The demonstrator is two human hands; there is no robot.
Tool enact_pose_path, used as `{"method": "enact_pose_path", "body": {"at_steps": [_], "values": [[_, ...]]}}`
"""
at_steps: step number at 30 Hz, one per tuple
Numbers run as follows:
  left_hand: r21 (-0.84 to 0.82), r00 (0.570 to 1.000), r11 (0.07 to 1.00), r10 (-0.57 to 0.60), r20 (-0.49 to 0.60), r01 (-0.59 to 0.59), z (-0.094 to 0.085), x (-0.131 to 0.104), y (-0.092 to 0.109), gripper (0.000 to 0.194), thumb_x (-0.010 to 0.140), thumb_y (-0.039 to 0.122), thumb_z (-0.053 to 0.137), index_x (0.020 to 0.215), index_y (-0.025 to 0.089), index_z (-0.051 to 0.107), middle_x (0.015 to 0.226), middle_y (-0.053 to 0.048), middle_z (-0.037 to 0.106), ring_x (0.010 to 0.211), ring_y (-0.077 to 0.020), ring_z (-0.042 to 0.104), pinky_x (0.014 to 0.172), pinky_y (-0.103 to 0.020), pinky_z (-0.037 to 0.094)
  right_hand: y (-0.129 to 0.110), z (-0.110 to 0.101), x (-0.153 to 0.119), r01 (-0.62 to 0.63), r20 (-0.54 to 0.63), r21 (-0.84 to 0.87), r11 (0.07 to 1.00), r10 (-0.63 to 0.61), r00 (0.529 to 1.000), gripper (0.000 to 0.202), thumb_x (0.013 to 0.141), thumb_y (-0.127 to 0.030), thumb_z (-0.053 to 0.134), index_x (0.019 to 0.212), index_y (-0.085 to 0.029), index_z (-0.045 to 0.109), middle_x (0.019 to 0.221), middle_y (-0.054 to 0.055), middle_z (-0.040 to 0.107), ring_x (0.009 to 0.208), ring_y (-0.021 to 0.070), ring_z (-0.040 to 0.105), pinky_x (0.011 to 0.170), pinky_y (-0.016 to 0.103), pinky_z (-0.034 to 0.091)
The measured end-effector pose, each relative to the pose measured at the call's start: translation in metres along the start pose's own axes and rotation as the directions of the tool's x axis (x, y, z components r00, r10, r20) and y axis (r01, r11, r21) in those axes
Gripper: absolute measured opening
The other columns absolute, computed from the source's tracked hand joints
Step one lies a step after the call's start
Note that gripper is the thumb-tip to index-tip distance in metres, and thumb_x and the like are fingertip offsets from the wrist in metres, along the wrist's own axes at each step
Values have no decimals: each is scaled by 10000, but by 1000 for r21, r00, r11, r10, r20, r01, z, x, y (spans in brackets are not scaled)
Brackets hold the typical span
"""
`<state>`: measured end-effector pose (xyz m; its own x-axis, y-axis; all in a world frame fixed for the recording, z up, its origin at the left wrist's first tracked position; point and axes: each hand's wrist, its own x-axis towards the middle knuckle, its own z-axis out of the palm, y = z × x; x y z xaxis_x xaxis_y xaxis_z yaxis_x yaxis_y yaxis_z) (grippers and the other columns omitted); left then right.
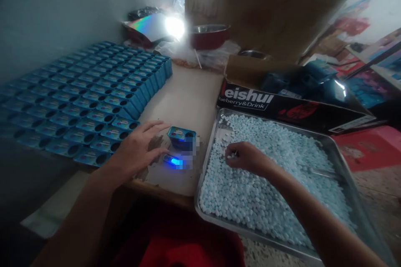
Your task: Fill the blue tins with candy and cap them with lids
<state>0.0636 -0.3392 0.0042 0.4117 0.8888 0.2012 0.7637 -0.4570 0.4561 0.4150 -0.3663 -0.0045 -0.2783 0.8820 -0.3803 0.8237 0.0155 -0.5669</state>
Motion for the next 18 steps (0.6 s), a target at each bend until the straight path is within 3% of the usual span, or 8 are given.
{"method": "enact_pose_path", "body": {"at_steps": [3,5,7,9,12,16,18], "values": [[-11,1000,1000,-5,-3,5,0,0,-3,630,796,239,778,1394,243,579,1440,-95,573,1342,-302,533,1154,-483,441,-12,-7,7,-74,-61,104,992,80,995,135,752,-303,694,817,-205,760,589,-11,637,506,131,540,509,250,399],[-15,1000,1000,-1,-8,1,-1,-2,-5,610,802,231,773,1383,243,589,1436,-93,575,1334,-296,541,1149,-479,448,-17,-8,15,-38,-123,35,999,42,992,107,711,-276,722,789,-222,771,617,-7,656,537,132,554,524,246,405],[-25,1000,1000,3,-5,-3,-3,-3,-8,576,811,215,760,1365,237,605,1424,-93,584,1312,-285,561,1139,-466,460,-17,-7,21,-7,-81,-53,999,3,997,60,672,-220,728,718,-229,766,653,0,681,570,140,582,544,248,417],[-39,1000,999,10,3,-10,-4,-5,-9,550,816,205,751,1350,232,617,1415,-94,590,1294,-274,575,1136,-454,465,-13,-5,24,-54,24,-45,997,56,998,66,671,-216,726,719,-226,771,620,4,679,532,147,592,524,254,426],[-58,999,998,35,11,-35,-2,-6,-10,539,821,213,744,1345,238,618,1407,-95,593,1291,-266,579,1130,-443,472,-1,-3,22,-171,96,70,983,164,982,176,717,-313,738,851,-211,786,546,-8,644,486,160,590,497,260,439],[-102,998,993,60,16,-58,2,-6,-11,530,841,230,719,1357,252,603,1401,-88,594,1284,-263,586,1120,-445,485,7,-3,16,-102,118,267,958,73,990,229,743,-399,769,831,-190,747,664,-14,649,598,135,571,551,237,435],[-119,998,991,62,-1,-61,3,-6,-12,534,850,241,710,1370,254,592,1407,-85,591,1291,-263,582,1125,-447,481,5,-3,16,-114,144,490,864,49,988,259,766,-415,779,867,-184,723,699,-21,625,603,109,533,551,221,422]]}}
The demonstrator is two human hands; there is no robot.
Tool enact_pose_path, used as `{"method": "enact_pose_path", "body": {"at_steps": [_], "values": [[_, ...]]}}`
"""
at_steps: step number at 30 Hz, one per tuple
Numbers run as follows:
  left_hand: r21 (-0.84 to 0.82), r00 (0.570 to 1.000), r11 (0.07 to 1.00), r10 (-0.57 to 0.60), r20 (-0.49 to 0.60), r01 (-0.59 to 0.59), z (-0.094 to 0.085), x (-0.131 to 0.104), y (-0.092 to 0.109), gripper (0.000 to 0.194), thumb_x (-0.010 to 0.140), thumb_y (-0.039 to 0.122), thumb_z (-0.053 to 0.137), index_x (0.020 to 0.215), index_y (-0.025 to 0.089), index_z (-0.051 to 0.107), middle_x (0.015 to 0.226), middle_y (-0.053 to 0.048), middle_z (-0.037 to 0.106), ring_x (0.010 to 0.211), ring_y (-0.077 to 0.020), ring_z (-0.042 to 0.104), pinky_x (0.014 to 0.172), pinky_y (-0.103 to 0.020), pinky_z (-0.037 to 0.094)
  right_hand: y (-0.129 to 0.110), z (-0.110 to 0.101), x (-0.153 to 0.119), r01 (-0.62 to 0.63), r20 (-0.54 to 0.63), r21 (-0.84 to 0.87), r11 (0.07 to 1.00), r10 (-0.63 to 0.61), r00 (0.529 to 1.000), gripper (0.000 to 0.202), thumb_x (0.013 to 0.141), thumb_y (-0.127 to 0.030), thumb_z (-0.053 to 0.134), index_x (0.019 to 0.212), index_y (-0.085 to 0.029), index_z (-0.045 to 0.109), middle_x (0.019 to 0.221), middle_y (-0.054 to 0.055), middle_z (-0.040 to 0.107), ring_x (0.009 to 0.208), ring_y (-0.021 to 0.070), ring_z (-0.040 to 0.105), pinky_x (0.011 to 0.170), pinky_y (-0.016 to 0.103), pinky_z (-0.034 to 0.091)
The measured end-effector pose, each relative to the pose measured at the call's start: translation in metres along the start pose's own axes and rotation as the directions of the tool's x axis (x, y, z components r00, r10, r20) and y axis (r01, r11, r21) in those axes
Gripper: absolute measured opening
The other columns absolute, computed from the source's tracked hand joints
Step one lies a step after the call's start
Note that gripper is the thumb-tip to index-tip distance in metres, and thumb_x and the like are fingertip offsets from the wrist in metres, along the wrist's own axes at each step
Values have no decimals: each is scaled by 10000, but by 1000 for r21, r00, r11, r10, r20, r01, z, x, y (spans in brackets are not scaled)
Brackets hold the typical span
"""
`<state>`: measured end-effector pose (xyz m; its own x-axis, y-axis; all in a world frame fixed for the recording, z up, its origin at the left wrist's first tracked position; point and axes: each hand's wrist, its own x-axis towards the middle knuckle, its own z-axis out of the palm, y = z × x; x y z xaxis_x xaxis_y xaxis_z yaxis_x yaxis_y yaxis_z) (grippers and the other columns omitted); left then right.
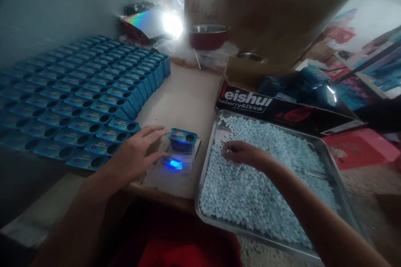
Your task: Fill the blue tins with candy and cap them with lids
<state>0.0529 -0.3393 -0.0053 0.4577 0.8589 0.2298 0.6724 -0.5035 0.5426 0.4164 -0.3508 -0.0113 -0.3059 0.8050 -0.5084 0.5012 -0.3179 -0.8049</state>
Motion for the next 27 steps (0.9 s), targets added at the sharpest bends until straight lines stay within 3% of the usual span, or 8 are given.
{"method": "enact_pose_path", "body": {"at_steps": [2,5,7,10,14,18,22,27], "values": [[-3,1000,1000,5,-26,-5,0,-2,-3,537,856,247,702,1380,252,584,1406,-82,591,1289,-262,583,1128,-442,479,-3,2,2,-37,-22,294,955,46,999,283,772,-403,800,915,-177,708,733,-14,624,604,96,534,556,212,440],[0,999,1000,-10,-48,10,-1,-6,-8,517,866,251,683,1374,246,585,1393,-75,600,1265,-258,597,1117,-431,486,-10,6,9,-76,-53,602,795,135,989,316,735,-394,851,895,-161,708,804,18,668,652,100,596,605,213,506],[-8,998,1000,-28,-51,28,-2,-7,-10,499,870,270,676,1361,246,592,1379,-70,610,1246,-260,607,1104,-426,496,-17,8,11,-66,-30,699,713,122,992,318,732,-395,860,889,-160,712,839,20,687,694,104,628,637,209,530],[-28,998,999,-29,-51,27,-4,-6,-11,485,872,309,673,1347,241,602,1368,-71,619,1251,-266,604,1105,-422,494,-38,12,13,-17,20,715,699,4,1000,270,740,-307,865,915,-165,717,860,5,692,739,92,645,691,193,535],[-41,998,999,-27,-65,25,-7,-3,-11,469,895,349,639,1348,235,605,1381,-72,614,1280,-271,585,1126,-432,473,-79,21,20,82,45,572,816,-131,990,234,738,-237,854,920,-165,726,800,-7,679,704,76,618,692,188,508],[-66,998,997,-44,-47,41,-9,-5,-15,485,896,390,628,1352,224,612,1399,-81,601,1279,-278,587,1124,-438,474,-108,32,34,214,-71,133,968,-206,976,166,776,-285,803,893,-172,770,746,1,693,640,93,581,633,222,478],[-73,997,995,-68,-26,66,-9,-9,-18,491,899,408,619,1353,221,616,1419,-87,584,1287,-283,580,1126,-455,470,-112,41,41,285,-55,-251,925,-307,950,150,848,-247,700,947,-211,807,869,25,756,747,142,637,704,272,491],[-78,998,995,-61,-15,60,-10,-10,-20,504,908,421,614,1368,216,604,1424,-94,578,1292,-288,571,1121,-466,473,-110,46,37,275,-67,-285,918,-305,950,237,893,-251,647,1078,-243,796,861,24,754,747,164,645,726,309,497]]}}
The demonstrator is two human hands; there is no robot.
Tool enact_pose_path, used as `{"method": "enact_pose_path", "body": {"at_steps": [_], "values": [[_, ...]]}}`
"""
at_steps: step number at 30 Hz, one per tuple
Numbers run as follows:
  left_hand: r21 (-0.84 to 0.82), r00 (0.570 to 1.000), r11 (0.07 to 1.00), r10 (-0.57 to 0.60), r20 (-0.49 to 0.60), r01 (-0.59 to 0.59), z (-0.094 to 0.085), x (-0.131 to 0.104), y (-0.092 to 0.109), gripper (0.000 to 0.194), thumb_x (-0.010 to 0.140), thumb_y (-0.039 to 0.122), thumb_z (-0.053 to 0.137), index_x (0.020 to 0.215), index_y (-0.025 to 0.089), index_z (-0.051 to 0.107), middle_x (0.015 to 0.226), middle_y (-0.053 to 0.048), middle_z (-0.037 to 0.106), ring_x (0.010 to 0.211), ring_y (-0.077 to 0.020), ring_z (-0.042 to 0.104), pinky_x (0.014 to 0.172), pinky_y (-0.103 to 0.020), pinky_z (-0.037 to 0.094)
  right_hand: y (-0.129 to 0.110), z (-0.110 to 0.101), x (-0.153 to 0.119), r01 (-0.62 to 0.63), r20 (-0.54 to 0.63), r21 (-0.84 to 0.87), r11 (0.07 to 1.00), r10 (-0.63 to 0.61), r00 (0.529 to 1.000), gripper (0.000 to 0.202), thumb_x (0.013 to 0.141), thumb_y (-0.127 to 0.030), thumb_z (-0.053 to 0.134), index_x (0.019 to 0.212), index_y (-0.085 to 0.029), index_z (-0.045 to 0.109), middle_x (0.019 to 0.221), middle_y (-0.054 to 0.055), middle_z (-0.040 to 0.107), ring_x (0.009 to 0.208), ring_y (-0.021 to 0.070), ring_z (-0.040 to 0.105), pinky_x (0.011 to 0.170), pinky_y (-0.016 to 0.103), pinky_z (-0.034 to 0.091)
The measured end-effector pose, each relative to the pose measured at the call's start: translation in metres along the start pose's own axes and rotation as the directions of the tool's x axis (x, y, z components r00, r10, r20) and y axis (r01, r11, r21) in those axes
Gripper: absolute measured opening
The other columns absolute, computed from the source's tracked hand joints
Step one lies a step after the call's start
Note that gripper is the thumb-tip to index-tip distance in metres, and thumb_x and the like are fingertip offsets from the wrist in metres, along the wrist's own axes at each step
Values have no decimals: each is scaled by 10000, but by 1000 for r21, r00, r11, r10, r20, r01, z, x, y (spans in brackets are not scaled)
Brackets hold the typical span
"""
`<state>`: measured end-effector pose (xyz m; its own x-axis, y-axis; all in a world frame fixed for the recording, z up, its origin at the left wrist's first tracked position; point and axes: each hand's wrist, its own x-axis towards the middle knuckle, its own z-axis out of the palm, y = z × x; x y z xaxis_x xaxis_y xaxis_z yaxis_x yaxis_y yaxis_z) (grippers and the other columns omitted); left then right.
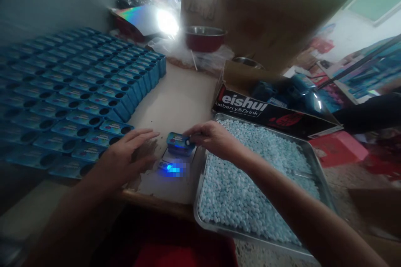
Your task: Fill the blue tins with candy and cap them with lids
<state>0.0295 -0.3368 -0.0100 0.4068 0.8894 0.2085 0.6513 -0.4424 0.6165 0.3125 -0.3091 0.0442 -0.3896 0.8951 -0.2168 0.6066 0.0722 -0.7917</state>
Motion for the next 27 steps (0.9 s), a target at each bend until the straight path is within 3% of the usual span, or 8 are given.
{"method": "enact_pose_path", "body": {"at_steps": [3,5,9,14,17,21,27], "values": [[-6,1000,1000,-1,-1,1,0,0,0,493,910,405,624,1367,222,603,1429,-93,574,1294,-285,567,1114,-468,476,-1,1,1,-74,-35,82,994,77,996,221,874,-264,674,1063,-212,775,761,15,702,666,138,594,631,280,450],[-12,1000,1000,-3,-8,3,0,-1,1,490,905,390,639,1364,219,606,1429,-95,572,1291,-280,569,1114,-464,477,0,1,2,-112,-14,253,961,120,993,203,857,-298,708,1022,-187,749,752,15,685,619,112,546,575,257,408],[-11,1000,1000,-7,-13,7,-1,-2,4,489,895,357,665,1360,213,611,1422,-95,576,1294,-270,568,1130,-456,466,6,-2,0,-184,45,605,775,198,979,256,790,-351,808,934,-166,705,748,4,656,567,71,484,529,223,371],[3,999,1000,14,-29,-14,1,0,6,513,891,303,682,1387,213,589,1419,-84,579,1305,-254,561,1148,-433,454,22,-13,-21,-235,19,755,612,337,941,244,714,-251,866,884,-167,712,782,7,637,651,84,541,591,206,442],[18,999,999,45,-27,-45,7,3,7,517,888,281,698,1388,217,584,1405,-82,586,1313,-247,551,1158,-424,444,27,-15,-31,-252,23,751,610,356,934,262,718,-224,835,953,-161,738,808,29,643,695,111,560,607,221,459],[32,997,997,72,-13,-71,11,7,11,537,885,269,706,1402,225,567,1417,-81,578,1334,-247,531,1168,-425,433,20,-9,-27,-216,7,716,664,303,953,250,793,-322,802,960,-154,723,731,4,594,622,90,494,549,212,394],[57,1000,998,-9,-15,10,1,5,14,518,881,280,683,1385,213,584,1412,-85,586,1299,-261,559,1139,-432,457,10,4,-11,-178,32,615,768,201,979,296,854,-437,763,916,-176,637,711,-23,579,597,82,467,564,228,350]]}}
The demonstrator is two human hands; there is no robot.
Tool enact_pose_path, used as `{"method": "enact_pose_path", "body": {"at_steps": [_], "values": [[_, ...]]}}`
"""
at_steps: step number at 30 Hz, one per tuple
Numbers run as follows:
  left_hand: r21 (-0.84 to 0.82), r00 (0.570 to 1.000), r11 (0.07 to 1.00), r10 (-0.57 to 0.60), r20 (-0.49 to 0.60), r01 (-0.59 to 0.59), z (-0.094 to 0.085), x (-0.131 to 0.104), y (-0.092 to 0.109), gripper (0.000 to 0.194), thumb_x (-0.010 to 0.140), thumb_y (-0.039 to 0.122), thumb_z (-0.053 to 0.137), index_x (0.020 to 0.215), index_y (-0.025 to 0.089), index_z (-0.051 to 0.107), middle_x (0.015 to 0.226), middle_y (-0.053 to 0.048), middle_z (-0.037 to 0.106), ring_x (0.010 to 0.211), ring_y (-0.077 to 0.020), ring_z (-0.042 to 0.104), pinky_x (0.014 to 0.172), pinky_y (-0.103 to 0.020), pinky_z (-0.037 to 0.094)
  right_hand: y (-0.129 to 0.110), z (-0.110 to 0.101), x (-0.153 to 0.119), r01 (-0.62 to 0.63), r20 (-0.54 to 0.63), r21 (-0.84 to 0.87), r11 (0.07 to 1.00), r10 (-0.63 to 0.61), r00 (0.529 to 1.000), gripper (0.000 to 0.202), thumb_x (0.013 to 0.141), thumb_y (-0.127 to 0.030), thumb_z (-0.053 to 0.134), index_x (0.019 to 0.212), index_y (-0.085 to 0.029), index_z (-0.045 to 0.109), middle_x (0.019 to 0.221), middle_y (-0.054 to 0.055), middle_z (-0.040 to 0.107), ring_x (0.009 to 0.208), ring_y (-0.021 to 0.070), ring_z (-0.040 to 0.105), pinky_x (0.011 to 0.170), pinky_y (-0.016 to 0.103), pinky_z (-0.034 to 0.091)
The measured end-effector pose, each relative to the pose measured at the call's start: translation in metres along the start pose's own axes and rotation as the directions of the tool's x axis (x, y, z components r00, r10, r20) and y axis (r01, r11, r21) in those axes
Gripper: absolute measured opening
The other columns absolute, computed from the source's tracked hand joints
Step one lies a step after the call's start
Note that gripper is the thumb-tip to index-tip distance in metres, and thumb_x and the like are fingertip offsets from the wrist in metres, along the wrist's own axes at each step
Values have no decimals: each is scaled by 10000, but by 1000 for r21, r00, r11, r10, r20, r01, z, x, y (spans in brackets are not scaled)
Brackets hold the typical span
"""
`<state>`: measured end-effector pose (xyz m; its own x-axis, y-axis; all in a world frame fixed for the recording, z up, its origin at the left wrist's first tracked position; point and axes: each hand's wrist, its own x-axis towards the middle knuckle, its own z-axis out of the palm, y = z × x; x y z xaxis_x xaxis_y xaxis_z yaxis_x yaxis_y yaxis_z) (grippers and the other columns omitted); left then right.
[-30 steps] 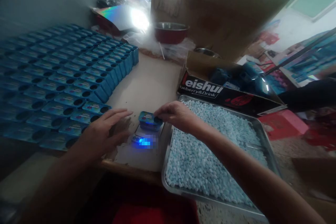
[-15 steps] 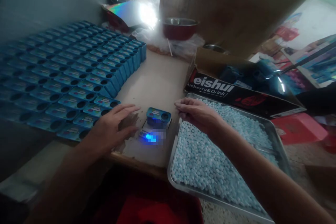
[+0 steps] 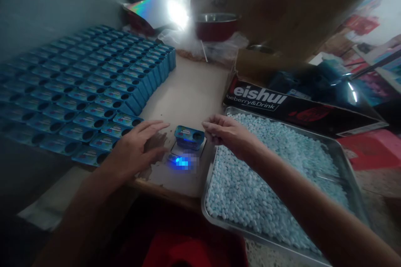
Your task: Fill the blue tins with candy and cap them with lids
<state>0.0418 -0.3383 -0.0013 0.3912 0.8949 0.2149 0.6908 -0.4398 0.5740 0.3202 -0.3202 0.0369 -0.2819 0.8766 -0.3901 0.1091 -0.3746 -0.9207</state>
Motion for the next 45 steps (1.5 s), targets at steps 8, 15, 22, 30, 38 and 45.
{"method": "enact_pose_path", "body": {"at_steps": [8,15,22,30,38,45], "values": [[-12,1000,1000,14,4,-14,6,6,1,506,881,293,651,1377,211,588,1398,-82,591,1295,-265,558,1137,-438,459,2,6,9,174,38,-410,895,-174,984,231,846,-417,730,901,-198,682,745,-9,596,681,135,491,612,271,348],[-21,1000,1000,19,-20,-20,6,7,-2,495,878,313,636,1363,226,595,1397,-90,594,1290,-281,567,1130,-475,465,-17,0,6,-16,-31,120,993,20,999,234,694,-144,746,918,-171,683,835,23,644,686,116,505,626,266,399],[-14,1000,1000,-1,-13,1,6,8,2,491,895,293,631,1377,218,588,1416,-86,582,1312,-271,555,1148,-464,454,-6,6,3,0,26,36,999,-1,1000,263,825,-401,773,924,-169,696,837,47,693,580,88,405,522,246,322],[-29,999,999,46,-2,-46,8,16,11,503,902,294,663,1388,195,581,1405,-98,582,1304,-270,550,1144,-452,453,-2,12,5,87,106,-171,982,-69,992,391,844,-540,734,750,-181,614,614,-44,504,536,77,360,515,241,258],[44,999,999,30,-32,-28,21,21,7,541,854,205,700,1379,219,573,1376,-89,602,1298,-273,550,1137,-471,457,6,15,14,155,36,-344,926,-152,988,379,844,-559,716,834,-183,682,623,-24,556,563,105,426,526,255,287],[56,1000,998,21,-16,-20,25,25,8,555,808,196,751,1337,210,583,1352,-91,620,1274,-286,560,1122,-479,459,4,11,17,182,-3,-350,919,-195,981,350,858,-532,709,837,-183,719,656,-17,572,582,107,429,546,269,299]]}}
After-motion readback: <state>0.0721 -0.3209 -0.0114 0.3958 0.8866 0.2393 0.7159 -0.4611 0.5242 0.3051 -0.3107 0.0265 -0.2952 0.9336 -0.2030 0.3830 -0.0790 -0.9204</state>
